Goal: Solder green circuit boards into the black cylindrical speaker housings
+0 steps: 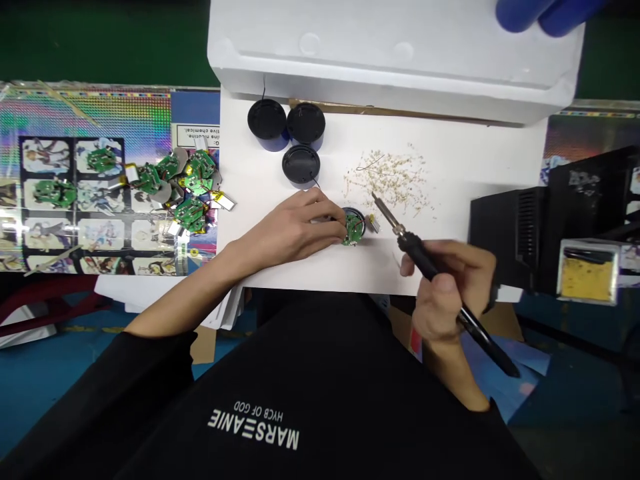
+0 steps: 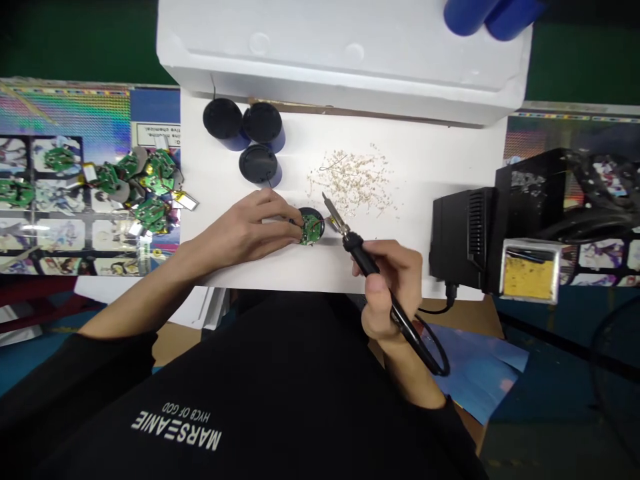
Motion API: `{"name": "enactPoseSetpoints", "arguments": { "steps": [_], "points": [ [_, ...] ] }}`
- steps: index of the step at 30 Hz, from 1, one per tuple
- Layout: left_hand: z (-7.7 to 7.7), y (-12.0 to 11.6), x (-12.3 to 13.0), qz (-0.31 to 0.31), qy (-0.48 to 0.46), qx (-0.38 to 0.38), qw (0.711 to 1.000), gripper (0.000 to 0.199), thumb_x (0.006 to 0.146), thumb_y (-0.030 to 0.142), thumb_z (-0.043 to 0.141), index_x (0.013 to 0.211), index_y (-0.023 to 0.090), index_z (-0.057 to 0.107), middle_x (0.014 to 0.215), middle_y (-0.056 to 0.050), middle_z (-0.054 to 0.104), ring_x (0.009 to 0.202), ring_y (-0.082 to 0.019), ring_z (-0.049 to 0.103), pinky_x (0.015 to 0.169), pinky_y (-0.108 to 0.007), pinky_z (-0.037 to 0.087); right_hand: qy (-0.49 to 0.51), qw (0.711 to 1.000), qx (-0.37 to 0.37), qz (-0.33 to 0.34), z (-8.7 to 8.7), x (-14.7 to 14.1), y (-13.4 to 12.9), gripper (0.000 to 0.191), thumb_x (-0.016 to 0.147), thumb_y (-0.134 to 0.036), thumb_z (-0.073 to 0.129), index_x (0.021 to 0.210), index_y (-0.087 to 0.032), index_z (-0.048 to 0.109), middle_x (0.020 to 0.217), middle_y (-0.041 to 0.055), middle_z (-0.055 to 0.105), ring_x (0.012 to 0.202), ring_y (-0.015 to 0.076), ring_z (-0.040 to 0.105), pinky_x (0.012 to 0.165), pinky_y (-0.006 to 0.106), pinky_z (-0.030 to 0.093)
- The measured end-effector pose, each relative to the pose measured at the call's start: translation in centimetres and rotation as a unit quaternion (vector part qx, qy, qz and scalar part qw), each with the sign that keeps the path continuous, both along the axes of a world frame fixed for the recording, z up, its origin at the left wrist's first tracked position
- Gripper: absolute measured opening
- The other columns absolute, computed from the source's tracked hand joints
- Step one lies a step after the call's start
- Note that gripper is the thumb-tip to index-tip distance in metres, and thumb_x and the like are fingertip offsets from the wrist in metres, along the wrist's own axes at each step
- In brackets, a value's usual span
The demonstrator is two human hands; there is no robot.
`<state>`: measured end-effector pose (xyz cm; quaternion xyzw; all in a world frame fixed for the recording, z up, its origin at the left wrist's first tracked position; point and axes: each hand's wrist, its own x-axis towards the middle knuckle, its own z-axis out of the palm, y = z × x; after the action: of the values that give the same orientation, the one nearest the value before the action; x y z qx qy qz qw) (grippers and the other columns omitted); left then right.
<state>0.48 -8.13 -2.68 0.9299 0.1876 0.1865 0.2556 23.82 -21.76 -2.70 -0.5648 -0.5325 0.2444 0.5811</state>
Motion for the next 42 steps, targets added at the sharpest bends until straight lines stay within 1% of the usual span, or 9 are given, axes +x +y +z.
{"name": "enactPoseSetpoints", "arguments": {
  "steps": [2, 6, 9, 11, 17, 25, 35, 38, 42],
  "points": [
    [0.2, 0.3, 0.0, -0.012, 0.007, 0.007, 1.0, 0.026, 0.111, 0.032, 0.052, 0.108, 0.022, 0.075, 0.118, -0.011, 0.076, 0.103, -0.025, 0.061, 0.094, -0.041, 0.049, -0.01, 1.0, -0.012, 0.009, 0.5, 0.4, -1.2, 0.019, 0.103, -0.041, 0.061, 0.113, -0.027, 0.07, 0.089, 0.0055, 0.069, 0.061, 0.0199, 0.067, 0.049, 0.035, 0.056],
    [0.4, 0.8, 0.0, -0.03, 0.019, 0.013, 0.999, 0.026, 0.111, 0.031, 0.05, 0.109, 0.022, 0.075, 0.119, -0.011, 0.075, 0.104, -0.025, 0.061, 0.095, -0.041, 0.049, -0.1, 0.995, 0.004, 0.026, 0.8, 0.9, -3.0, 0.015, 0.093, -0.028, 0.074, 0.105, -0.022, 0.069, 0.082, 0.0041, 0.073, 0.058, 0.0178, 0.07, 0.045, 0.029, 0.057],
    [0.4, 1.1, 0.0, -0.037, 0.03, 0.015, 0.999, 0.027, 0.111, 0.031, 0.05, 0.11, 0.023, 0.075, 0.119, -0.01, 0.074, 0.105, -0.025, 0.061, 0.094, -0.041, 0.048, -0.19, 0.981, 0.032, 0.003, 0.7, 0.7, -3.3, 0.015, 0.087, -0.02, 0.078, 0.099, -0.021, 0.069, 0.076, 0.0016, 0.073, 0.056, 0.0168, 0.071, 0.042, 0.024, 0.056],
    [0.5, 1.2, 0.0, -0.04, 0.033, 0.015, 0.999, 0.027, 0.111, 0.032, 0.05, 0.11, 0.023, 0.075, 0.119, -0.01, 0.074, 0.105, -0.026, 0.061, 0.095, -0.041, 0.048, -0.215, 0.975, 0.056, 0.006, 0.6, 0.4, -3.1, 0.014, 0.087, -0.02, 0.076, 0.099, -0.021, 0.069, 0.073, -0.0001, 0.072, 0.055, 0.0168, 0.071, 0.042, 0.024, 0.057],
    [0.5, 1.2, 0.1, -0.035, 0.02, -0.006, 0.999, 0.023, 0.109, 0.031, 0.054, 0.109, 0.024, 0.076, 0.117, -0.011, 0.074, 0.104, -0.026, 0.062, 0.093, -0.04, 0.048, -0.227, 0.971, 0.064, 0.033, 0.5, 0.0, -2.4, 0.02, 0.085, -0.014, 0.077, 0.101, -0.021, 0.068, 0.073, -0.0006, 0.072, 0.056, 0.017, 0.073, 0.043, 0.024, 0.059],
    [0.6, 1.2, 0.0, -0.038, 0.026, 0.009, 0.999, 0.024, 0.11, 0.031, 0.053, 0.11, 0.024, 0.075, 0.117, -0.01, 0.074, 0.103, -0.025, 0.061, 0.093, -0.039, 0.047, -0.228, 0.971, 0.057, 0.041, -0.3, 0.3, -3.1, 0.024, 0.084, -0.012, 0.08, 0.104, -0.019, 0.069, 0.079, 0.001, 0.074, 0.062, 0.0173, 0.074, 0.05, 0.026, 0.064],
    [0.5, 0.9, 0.2, -0.035, 0.038, 0.031, 0.998, 0.025, 0.11, 0.031, 0.051, 0.108, 0.023, 0.075, 0.117, -0.011, 0.074, 0.103, -0.026, 0.06, 0.092, -0.041, 0.046, -0.237, 0.97, 0.04, 0.048, -0.3, 0.3, -3.1, 0.025, 0.083, -0.014, 0.08, 0.103, -0.021, 0.068, 0.081, 0.0013, 0.076, 0.06, 0.0166, 0.073, 0.048, 0.025, 0.061],
    [0.4, 0.9, 0.2, -0.033, 0.043, 0.033, 0.998, 0.023, 0.109, 0.03, 0.053, 0.108, 0.023, 0.075, 0.117, -0.011, 0.074, 0.103, -0.026, 0.06, 0.091, -0.042, 0.046, -0.241, 0.969, 0.03, 0.048, -0.1, 0.2, -3.0, 0.022, 0.085, -0.017, 0.08, 0.102, -0.024, 0.067, 0.079, 0.0, 0.076, 0.055, 0.0157, 0.07, 0.046, 0.026, 0.06],
    [0.6, 0.9, 0.3, -0.035, 0.043, 0.027, 0.998, 0.02, 0.108, 0.028, 0.055, 0.107, 0.024, 0.075, 0.116, -0.011, 0.073, 0.103, -0.026, 0.061, 0.09, -0.042, 0.045, -0.252, 0.967, 0.007, 0.045, 0.9, -0.1, -2.8, 0.021, 0.086, -0.016, 0.079, 0.101, -0.024, 0.065, 0.079, 0.0004, 0.076, 0.055, 0.0155, 0.07, 0.05, 0.027, 0.06]
  ]
}}
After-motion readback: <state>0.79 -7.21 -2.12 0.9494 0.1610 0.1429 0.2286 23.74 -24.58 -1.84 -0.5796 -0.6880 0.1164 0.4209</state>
